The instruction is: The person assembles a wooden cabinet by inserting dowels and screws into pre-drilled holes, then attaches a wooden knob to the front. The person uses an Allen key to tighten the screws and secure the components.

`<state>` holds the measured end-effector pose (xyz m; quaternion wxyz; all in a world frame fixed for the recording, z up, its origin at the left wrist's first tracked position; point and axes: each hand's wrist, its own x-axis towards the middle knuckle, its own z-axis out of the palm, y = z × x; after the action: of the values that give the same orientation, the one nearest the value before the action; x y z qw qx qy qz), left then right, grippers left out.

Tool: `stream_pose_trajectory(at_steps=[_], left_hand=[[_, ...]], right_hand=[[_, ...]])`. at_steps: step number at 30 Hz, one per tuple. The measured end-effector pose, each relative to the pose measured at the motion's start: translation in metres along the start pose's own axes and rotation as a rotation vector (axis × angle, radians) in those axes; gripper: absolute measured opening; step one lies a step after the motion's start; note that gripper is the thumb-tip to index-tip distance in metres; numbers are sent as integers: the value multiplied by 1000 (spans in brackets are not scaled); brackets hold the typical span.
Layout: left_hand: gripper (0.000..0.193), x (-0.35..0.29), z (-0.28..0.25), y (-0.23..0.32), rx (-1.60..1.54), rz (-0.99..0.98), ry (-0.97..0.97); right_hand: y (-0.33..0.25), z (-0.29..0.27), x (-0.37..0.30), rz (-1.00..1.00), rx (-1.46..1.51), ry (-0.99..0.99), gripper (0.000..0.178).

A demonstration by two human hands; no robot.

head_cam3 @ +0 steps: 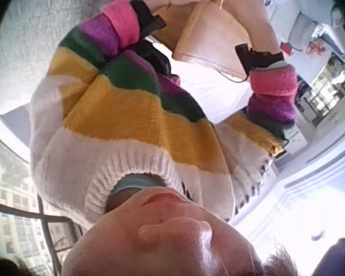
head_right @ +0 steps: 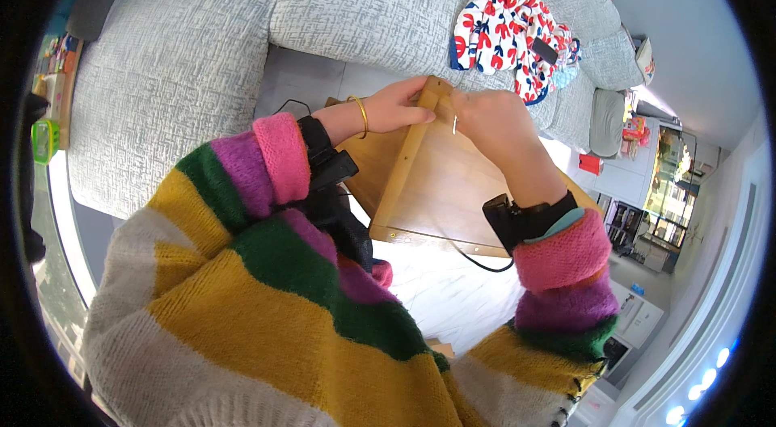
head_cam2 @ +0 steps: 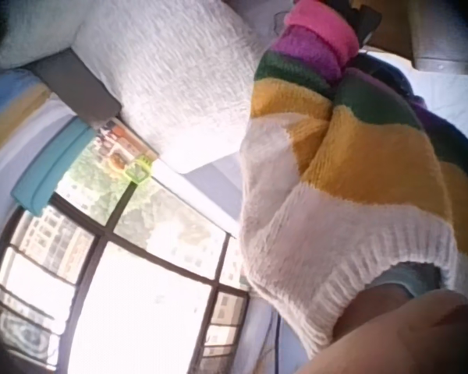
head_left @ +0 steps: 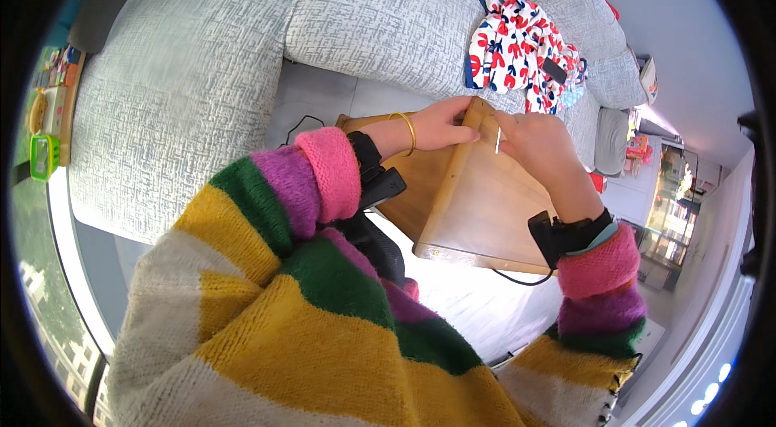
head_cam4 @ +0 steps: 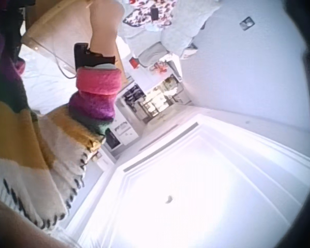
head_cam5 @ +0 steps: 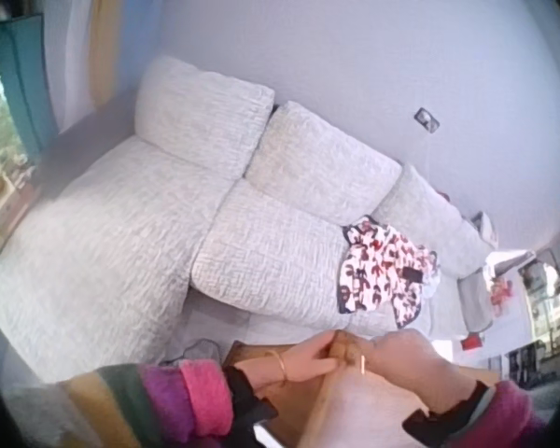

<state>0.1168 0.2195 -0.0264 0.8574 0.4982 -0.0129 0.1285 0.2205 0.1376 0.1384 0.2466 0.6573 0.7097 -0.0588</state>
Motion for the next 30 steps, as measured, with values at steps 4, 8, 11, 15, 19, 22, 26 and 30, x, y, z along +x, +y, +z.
stream_pose_trajectory(at_steps=[4, 8, 11, 15, 19, 22, 26, 30], left_hand=[[47, -3, 2, -2, 23, 15, 42], [44, -7, 7, -3, 71, 4, 131], [41, -10, 10, -5, 91, -48, 166], [36, -13, 16, -11, 26, 83, 200], [42, -15, 22, -13, 24, 31, 295], [54, -28, 27, -5, -275, -99, 215], [77, -60, 42, 6, 243, -24, 24], [86, -68, 49, 2, 65, -111, 84]], right_hand=[[17, -12, 15, -285, -67, -34, 26], [28, -12, 36, -590, -143, -6, 27], [33, -4, 39, -682, -192, 101, 32], [29, 12, 33, -562, -45, 395, 39], [20, 25, 27, -308, 18, 551, 42], [13, 30, 23, -219, 80, 599, 42], [7, 31, 18, -100, 76, 545, 41], [-4, 35, 19, 89, 61, 550, 44]])
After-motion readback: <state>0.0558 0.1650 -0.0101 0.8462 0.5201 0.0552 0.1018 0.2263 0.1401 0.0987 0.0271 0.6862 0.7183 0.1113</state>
